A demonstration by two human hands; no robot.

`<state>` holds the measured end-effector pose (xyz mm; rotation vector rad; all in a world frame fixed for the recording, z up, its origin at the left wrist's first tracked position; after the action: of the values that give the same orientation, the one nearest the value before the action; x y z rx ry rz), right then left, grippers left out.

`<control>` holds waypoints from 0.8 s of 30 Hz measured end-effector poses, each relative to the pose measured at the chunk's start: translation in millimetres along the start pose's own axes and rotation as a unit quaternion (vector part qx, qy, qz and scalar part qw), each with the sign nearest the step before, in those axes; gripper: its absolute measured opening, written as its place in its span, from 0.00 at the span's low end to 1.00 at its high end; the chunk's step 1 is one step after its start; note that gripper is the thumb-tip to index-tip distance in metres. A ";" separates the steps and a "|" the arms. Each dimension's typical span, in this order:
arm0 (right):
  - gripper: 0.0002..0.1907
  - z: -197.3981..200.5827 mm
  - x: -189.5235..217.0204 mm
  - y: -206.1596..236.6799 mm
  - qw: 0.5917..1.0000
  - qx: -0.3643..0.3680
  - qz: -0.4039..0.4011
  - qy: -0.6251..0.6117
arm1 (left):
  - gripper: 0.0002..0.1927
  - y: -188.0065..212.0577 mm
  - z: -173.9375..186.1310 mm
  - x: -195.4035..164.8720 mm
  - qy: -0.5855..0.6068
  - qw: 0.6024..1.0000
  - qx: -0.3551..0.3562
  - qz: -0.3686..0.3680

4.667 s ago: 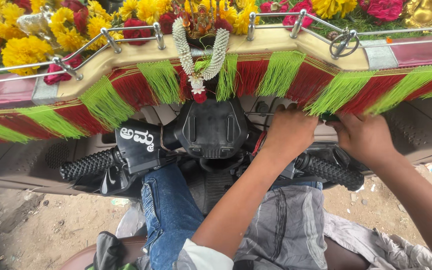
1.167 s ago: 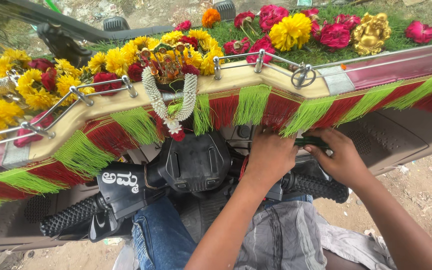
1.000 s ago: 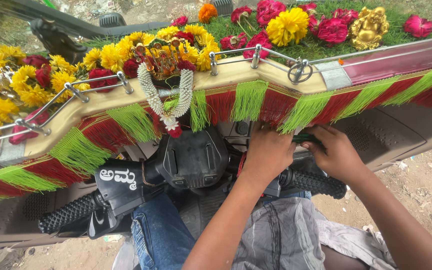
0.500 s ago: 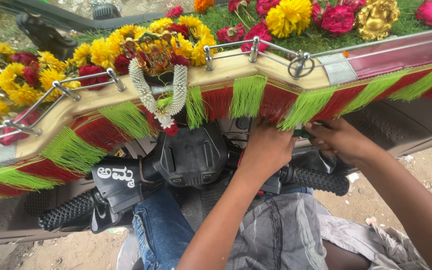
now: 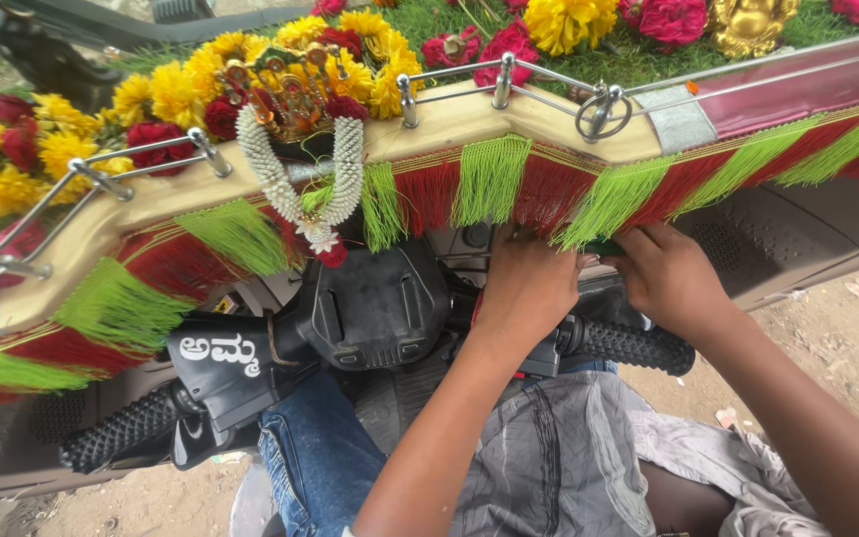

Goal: The person is seated on a decorated motorcycle, working on the engine area beneath the dashboard. They use their hands to manipulate components and wires, then use a screwdriver to tighten or adjust a part near the handlebars.

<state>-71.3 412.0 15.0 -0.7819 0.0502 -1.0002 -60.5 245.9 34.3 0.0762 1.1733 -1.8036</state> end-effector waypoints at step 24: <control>0.17 -10.7 -3.9 7.2 0.995 0.051 0.075 0.052 | 0.10 -3.2 2.5 5.6 0.043 0.999 0.027 0.005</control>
<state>-72.3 411.2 1.6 -0.6226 0.1436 -0.8924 -64.9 240.6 35.0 0.1922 1.1814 -1.8395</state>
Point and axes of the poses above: each hand's wrist, its own y-axis away from the middle knuckle, its own z-axis out of the back of the hand, x = y × z, the point moved 6 cm from there along -y, towards the middle knuckle, and after that the axes turned 14 degrees about -x, right-handed, at the moved point
